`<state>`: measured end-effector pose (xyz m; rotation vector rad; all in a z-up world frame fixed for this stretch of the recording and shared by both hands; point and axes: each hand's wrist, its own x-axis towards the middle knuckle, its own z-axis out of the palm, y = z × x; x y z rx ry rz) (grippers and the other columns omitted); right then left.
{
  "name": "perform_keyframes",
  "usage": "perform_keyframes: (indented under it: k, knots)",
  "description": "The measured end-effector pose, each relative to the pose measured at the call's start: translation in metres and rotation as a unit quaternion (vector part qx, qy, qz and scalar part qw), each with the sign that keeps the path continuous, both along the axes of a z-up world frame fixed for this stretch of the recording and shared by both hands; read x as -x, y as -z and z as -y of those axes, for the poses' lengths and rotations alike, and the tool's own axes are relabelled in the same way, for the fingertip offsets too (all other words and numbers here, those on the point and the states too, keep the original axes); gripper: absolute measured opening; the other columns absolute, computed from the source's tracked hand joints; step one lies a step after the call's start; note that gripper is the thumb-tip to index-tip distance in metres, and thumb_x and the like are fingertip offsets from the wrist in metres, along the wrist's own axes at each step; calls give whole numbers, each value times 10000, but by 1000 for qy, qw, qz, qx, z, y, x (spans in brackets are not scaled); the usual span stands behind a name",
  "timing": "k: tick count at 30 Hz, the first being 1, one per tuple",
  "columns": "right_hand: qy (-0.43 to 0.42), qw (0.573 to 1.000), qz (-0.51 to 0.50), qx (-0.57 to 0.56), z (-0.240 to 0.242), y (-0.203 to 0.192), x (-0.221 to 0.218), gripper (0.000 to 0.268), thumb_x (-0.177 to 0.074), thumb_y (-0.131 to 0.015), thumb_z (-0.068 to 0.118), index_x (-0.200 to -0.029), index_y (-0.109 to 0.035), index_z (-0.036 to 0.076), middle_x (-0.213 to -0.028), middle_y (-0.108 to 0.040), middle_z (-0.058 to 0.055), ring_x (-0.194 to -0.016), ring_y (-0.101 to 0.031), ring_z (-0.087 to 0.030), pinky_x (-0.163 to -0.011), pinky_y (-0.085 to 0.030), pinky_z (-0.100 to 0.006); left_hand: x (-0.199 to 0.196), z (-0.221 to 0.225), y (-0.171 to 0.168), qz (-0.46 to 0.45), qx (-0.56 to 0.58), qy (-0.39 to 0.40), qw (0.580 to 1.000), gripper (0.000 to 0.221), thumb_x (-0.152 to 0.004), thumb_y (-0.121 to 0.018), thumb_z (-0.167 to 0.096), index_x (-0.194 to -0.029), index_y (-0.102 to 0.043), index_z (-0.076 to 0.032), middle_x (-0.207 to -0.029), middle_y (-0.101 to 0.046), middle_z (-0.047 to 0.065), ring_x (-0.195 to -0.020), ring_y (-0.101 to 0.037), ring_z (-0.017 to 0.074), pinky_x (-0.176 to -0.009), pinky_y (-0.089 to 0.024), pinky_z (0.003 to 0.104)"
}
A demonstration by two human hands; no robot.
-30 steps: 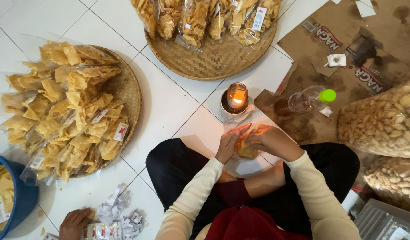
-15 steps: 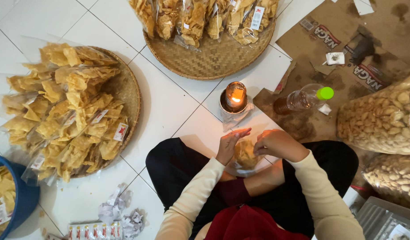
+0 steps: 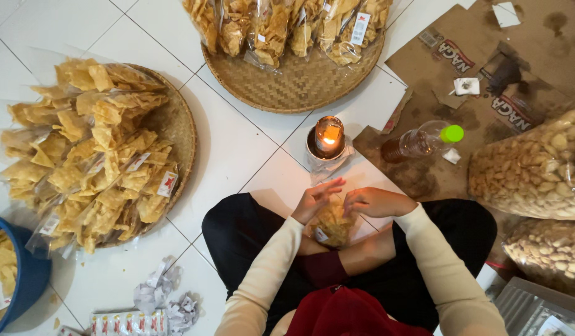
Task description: The person seals plastic bags of snacks using a candle flame. They hold the open edges of a bag over the heat and press them together to create a seal.
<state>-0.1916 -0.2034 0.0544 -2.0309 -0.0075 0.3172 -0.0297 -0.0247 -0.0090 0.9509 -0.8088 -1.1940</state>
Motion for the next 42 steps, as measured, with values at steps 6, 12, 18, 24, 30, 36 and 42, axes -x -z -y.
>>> perform_keyframes:
  k: [6,12,18,24,30,36,42]
  knots:
    - [-8,1000,-15,-15,2,-9,0,216,-885,-627,146,-1017,-776,63,-960,-744,-89,-902,-694,-247,-863,-530,-358,6,-2,-19,113,-65,66,989,902,-746,-874,-259,-1517,-419,-143,-1365,-632,130,-1292,-564,220,-1109,-387,371]
    - [83,994,26,70,12,-14,6,291,-872,-778,296,-848,-673,26,-773,-633,-92,-710,-587,-241,-683,-501,-358,1,0,10,125,-112,10,986,256,-901,-800,-165,-1102,-778,-8,-1109,-780,127,-1042,-708,159,-960,-561,319]
    - [195,974,96,60,17,0,9,364,-779,-866,288,-803,-611,30,-846,-583,-86,-746,-575,-181,-691,-507,-339,5,1,35,107,-98,-112,983,212,-991,-713,-162,-1043,-783,31,-991,-785,94,-928,-697,129,-850,-563,290]
    - [284,955,78,-41,-1,26,-7,519,-847,-782,302,-1259,-572,68,-1156,-624,-55,-929,-661,-143,-837,-556,-302,-2,2,54,-36,-117,-202,972,265,-1039,-626,-203,-1060,-748,32,-1007,-776,92,-918,-687,135,-829,-565,280]
    - [258,963,67,-36,-12,34,-17,481,-1005,-603,336,-1429,-582,112,-1370,-673,-63,-1116,-665,-183,-912,-534,-340,-5,-1,32,56,-78,-222,970,337,-1081,-561,-247,-1132,-728,41,-1050,-783,113,-1009,-710,166,-897,-555,288]
    - [289,947,123,63,-25,40,-19,320,-1035,-561,246,-1260,-712,77,-1196,-750,-105,-1062,-706,-202,-940,-537,-322,0,-6,15,138,-99,-242,955,405,-1101,-438,-283,-1202,-719,-8,-1007,-785,116,-956,-732,173,-885,-572,304]
    - [417,886,123,-163,-36,60,-16,346,-1061,-512,223,-1097,-756,-20,-1100,-773,-124,-1057,-709,-194,-1006,-509,-329,-3,-1,28,40,-95,-287,953,515,-1111,-400,-364,-1123,-727,33,-1047,-779,122,-974,-729,185,-942,-564,326]
